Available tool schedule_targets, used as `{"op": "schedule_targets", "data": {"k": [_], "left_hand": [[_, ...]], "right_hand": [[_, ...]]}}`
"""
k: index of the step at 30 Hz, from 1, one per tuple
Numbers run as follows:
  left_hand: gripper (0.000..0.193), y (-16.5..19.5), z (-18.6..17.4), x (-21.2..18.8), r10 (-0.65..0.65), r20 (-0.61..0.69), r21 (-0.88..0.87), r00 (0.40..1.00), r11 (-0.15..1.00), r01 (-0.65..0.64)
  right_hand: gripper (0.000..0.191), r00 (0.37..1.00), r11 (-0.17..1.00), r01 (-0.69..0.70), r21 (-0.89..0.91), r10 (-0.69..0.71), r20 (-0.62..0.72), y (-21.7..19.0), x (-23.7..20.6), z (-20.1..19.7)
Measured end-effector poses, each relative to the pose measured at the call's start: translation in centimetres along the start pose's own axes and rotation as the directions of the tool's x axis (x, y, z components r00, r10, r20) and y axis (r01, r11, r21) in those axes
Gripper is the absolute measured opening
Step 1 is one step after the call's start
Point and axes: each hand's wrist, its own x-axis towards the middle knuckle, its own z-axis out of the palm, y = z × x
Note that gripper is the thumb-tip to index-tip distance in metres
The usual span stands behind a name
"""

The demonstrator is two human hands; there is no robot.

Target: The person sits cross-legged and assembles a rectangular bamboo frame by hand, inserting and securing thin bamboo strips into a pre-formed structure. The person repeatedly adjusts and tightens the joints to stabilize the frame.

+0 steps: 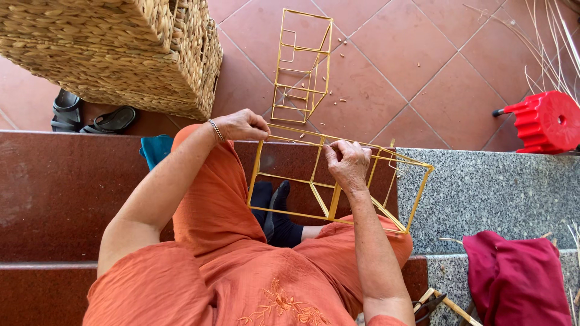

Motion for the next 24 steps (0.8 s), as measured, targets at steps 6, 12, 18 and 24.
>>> {"op": "schedule_targets", "data": {"k": [6,12,18,24], "left_hand": [[0.022,0.0,0.2,0.5,0.337,0.047,0.222,0.94,0.914,-0.339],[0.034,1.6,2.8,0.8,0.156,0.222,-0.364,0.963,0.929,-0.067],[0.03,6.8,6.5,3.6,0.415,0.084,-0.497,0.906,0.806,-0.323],[0.026,12.3,9.9,3.9,0.441,-0.041,-0.277,0.896,0.857,-0.434]], "right_hand": [[0.022,1.0,0.998,0.021,0.054,-0.021,-0.004,0.9,-0.2,-0.4],[0.019,0.999,0.978,-0.027,0.208,0.02,0.035,4.2,0.7,-3.8],[0.01,0.983,0.97,0.183,0.162,-0.177,-0.053,6.1,-0.1,-10.6],[0.021,0.996,0.86,0.022,0.511,-0.065,0.065,4.1,-2.1,-13.3]]}}
